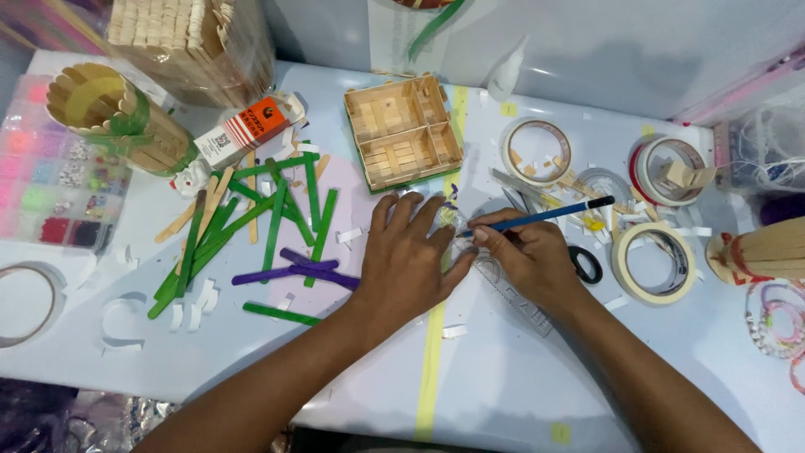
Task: Applying double-sided tape to colored popsicle sticks for a craft project.
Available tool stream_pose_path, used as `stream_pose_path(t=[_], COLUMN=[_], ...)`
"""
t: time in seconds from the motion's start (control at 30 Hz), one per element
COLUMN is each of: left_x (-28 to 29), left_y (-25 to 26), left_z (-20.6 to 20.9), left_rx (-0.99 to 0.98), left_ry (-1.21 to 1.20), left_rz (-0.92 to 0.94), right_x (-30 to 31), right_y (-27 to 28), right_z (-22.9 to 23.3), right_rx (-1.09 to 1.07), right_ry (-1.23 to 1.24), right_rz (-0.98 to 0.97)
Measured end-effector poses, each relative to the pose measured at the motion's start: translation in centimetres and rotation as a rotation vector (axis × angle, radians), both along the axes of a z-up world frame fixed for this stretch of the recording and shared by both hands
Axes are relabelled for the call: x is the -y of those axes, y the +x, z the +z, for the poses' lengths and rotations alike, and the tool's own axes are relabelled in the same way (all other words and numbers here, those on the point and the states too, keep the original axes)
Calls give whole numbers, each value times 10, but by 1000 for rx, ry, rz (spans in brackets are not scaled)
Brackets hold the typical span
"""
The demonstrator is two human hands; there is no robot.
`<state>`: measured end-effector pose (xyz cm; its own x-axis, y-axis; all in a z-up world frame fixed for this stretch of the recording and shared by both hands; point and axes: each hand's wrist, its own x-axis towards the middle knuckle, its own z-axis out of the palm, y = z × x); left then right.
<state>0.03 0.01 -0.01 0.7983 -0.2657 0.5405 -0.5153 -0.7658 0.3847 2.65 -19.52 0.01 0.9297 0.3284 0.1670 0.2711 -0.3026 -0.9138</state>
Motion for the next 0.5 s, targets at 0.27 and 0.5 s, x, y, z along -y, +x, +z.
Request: stream_pose_path(t=[0.27, 0.5], left_x=[1, 2], left_y=[0, 0], left_z=[-3, -3], left_rx=[11, 11], left_ry=[-12, -4], left_rz=[6, 11], right_x=[-3, -7], right_y=[0, 3], right_z=[4, 9], right_rx=[23, 186], right_ry=[-20, -89], right_rz=[16, 28])
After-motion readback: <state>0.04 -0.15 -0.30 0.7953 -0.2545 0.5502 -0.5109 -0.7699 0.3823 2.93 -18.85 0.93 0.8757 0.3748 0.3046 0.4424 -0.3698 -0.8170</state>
